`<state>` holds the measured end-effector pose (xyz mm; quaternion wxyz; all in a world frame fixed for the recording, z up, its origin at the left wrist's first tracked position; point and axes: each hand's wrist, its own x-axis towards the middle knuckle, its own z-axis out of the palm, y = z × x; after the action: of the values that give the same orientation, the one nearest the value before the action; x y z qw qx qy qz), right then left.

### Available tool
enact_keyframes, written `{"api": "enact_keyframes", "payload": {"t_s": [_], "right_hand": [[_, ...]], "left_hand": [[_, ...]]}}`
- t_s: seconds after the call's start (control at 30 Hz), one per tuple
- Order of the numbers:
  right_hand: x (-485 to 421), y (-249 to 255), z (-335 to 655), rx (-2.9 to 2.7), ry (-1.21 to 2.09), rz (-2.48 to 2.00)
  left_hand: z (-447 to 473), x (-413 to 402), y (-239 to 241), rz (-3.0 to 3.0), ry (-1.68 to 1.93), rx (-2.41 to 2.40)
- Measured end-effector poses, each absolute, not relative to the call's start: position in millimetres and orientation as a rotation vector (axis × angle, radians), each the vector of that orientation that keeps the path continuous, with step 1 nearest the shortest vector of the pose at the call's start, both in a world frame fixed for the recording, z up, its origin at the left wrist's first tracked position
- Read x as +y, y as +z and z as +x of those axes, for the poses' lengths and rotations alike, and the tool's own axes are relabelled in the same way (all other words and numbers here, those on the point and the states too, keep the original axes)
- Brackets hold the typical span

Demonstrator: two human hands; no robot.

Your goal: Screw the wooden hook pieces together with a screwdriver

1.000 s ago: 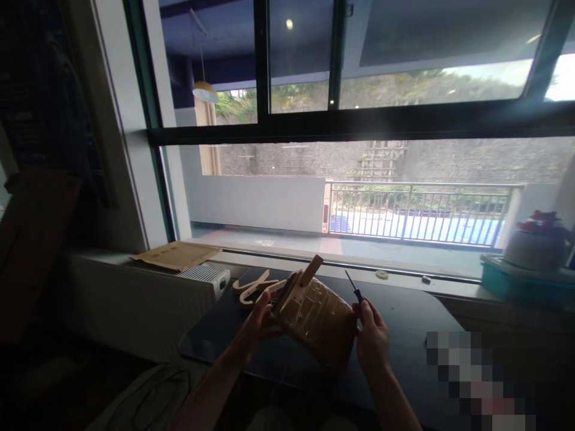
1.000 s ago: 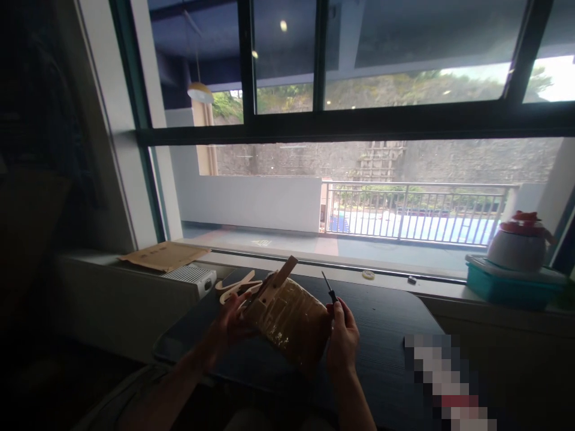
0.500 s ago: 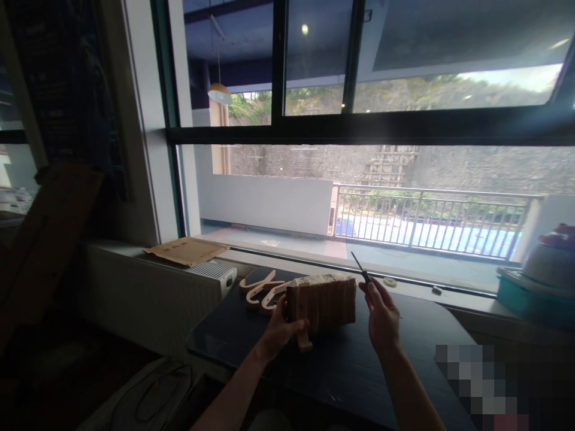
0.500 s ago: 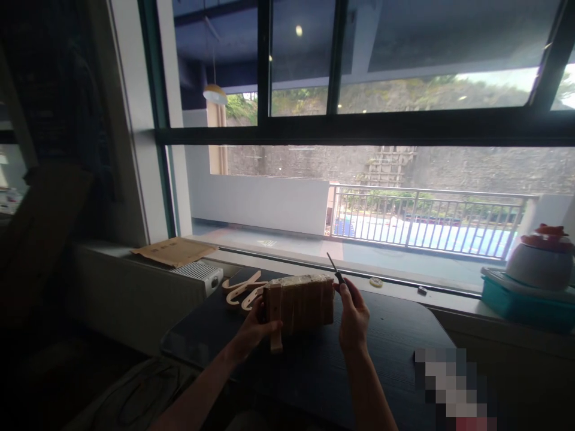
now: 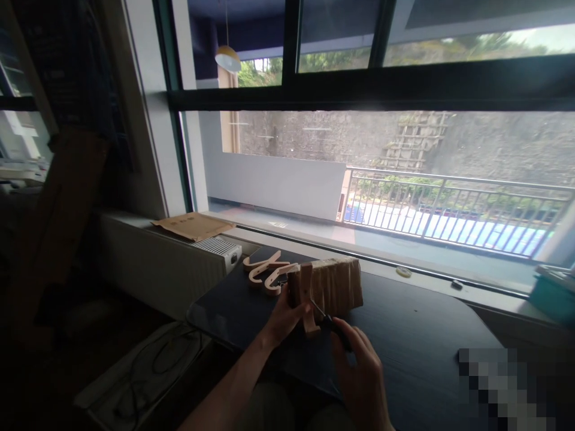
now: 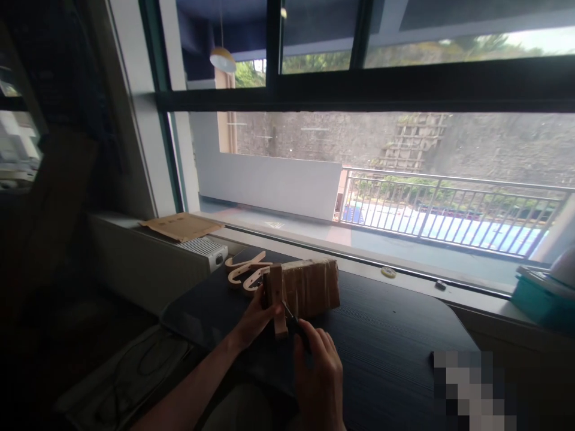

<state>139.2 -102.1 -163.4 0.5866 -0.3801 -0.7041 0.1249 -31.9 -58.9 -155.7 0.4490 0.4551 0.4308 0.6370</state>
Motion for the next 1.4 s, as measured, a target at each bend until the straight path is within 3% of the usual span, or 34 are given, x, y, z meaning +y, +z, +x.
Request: {"api": "enact_keyframes", "payload": {"t_s": [0.63,1.1,1.27,1.4], "right_hand": [[-93,-109,140,-2.058,-0.01,-0.951],[-122,-68,132,-2.626,-0.78,-1.07],[-128,-82,123,-2.563,-0.733,-1.114],[-129,-97,122,-2.339,-0.329,-1.269]], "left_hand": [[-32,-60,-157,1.163,1.59,1.097],[-29,-63,-159,1.308,1.658,0.989],[-29,-61,-161,1.319,1.671,0.927],[-30,-60,-163,1.328,1.65,0.914]]}}
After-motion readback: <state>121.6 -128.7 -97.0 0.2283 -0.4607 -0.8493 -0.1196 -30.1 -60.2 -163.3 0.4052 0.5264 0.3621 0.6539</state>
